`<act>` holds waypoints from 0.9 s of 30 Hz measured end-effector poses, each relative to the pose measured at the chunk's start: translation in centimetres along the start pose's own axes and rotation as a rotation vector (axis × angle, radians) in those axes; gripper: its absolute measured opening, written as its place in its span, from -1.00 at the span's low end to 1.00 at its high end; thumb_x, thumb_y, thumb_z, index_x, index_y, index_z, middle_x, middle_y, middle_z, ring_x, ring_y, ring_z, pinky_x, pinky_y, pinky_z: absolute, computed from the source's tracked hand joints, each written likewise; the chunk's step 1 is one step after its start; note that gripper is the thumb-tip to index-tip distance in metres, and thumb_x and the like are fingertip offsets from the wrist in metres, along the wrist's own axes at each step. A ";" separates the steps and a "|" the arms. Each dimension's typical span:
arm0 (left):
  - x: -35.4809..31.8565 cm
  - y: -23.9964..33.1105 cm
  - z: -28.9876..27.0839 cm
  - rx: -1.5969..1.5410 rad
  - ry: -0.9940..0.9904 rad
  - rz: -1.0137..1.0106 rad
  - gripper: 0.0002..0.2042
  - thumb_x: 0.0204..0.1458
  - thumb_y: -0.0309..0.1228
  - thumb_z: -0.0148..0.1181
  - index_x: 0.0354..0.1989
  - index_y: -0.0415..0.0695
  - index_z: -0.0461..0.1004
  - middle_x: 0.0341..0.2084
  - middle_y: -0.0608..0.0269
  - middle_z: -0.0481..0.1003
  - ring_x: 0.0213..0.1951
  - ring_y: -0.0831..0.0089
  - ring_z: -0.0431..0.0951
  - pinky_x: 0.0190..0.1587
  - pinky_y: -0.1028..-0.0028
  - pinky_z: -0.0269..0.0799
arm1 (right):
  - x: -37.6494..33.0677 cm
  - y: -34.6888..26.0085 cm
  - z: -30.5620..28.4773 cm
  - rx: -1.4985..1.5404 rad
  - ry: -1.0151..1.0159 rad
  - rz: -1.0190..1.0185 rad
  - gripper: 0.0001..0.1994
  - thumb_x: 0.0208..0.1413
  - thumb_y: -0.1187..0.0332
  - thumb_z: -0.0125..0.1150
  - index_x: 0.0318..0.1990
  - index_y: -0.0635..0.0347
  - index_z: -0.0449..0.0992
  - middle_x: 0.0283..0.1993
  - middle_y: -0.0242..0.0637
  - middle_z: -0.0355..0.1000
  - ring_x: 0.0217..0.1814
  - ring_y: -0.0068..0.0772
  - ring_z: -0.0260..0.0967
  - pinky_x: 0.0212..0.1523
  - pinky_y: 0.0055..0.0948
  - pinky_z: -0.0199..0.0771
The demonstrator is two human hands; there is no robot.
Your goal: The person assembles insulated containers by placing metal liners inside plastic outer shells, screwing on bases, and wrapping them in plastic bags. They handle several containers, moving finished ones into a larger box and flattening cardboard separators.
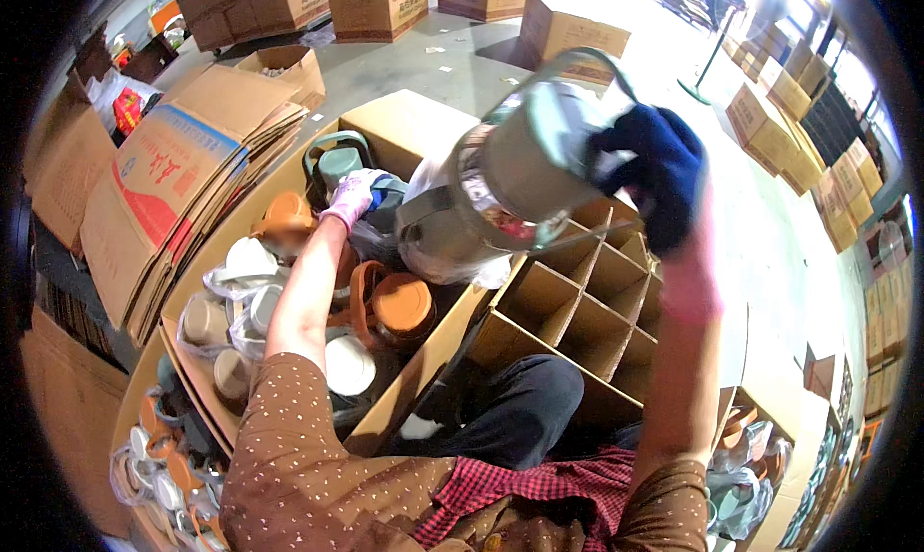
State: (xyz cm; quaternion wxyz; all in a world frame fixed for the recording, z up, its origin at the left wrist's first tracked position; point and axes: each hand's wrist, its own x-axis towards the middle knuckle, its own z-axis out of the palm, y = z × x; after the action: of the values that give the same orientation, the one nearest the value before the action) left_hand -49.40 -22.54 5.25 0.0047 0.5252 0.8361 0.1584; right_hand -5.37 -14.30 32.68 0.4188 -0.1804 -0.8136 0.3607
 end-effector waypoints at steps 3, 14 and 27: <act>4.1 3.9 0.9 -0.010 -0.239 -0.073 -0.69 0.13 -0.29 0.04 0.07 0.22 0.46 0.00 0.21 0.52 0.07 0.20 0.49 0.15 0.15 0.32 | 2.7 2.2 4.8 0.273 -0.021 0.313 -0.79 0.25 0.44 -0.11 -0.20 0.29 0.49 -0.37 -0.16 0.48 -0.41 -0.39 0.47 -0.42 -0.42 0.48; 6.3 -6.7 1.9 0.055 -0.046 0.016 -0.61 0.10 -0.54 -0.12 0.11 -0.23 0.44 -0.05 -0.13 0.52 -0.04 0.10 0.55 0.03 0.28 0.41 | -7.8 15.0 24.5 -0.369 -0.380 0.201 -0.80 0.00 0.42 0.03 -0.31 0.41 0.46 -0.41 -0.01 0.44 -0.32 -0.04 0.42 -0.33 -0.06 0.41; -8.2 6.2 1.7 -0.770 -0.458 -0.044 -0.49 0.26 -0.27 -0.12 0.35 -0.18 0.08 0.28 0.08 0.13 0.27 0.22 0.11 0.31 0.21 0.02 | -28.2 10.1 -13.6 -0.691 0.282 0.132 -0.57 0.00 0.46 0.14 0.10 0.00 0.41 -0.26 -0.11 0.51 -0.26 -0.05 0.52 -0.29 -0.18 0.52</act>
State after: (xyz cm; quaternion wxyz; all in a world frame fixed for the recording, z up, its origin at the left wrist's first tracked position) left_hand -40.03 -26.82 3.98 0.3882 0.4887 0.7046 0.3377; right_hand 22.01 -18.37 14.95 0.4171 -0.4108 -0.8083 0.0627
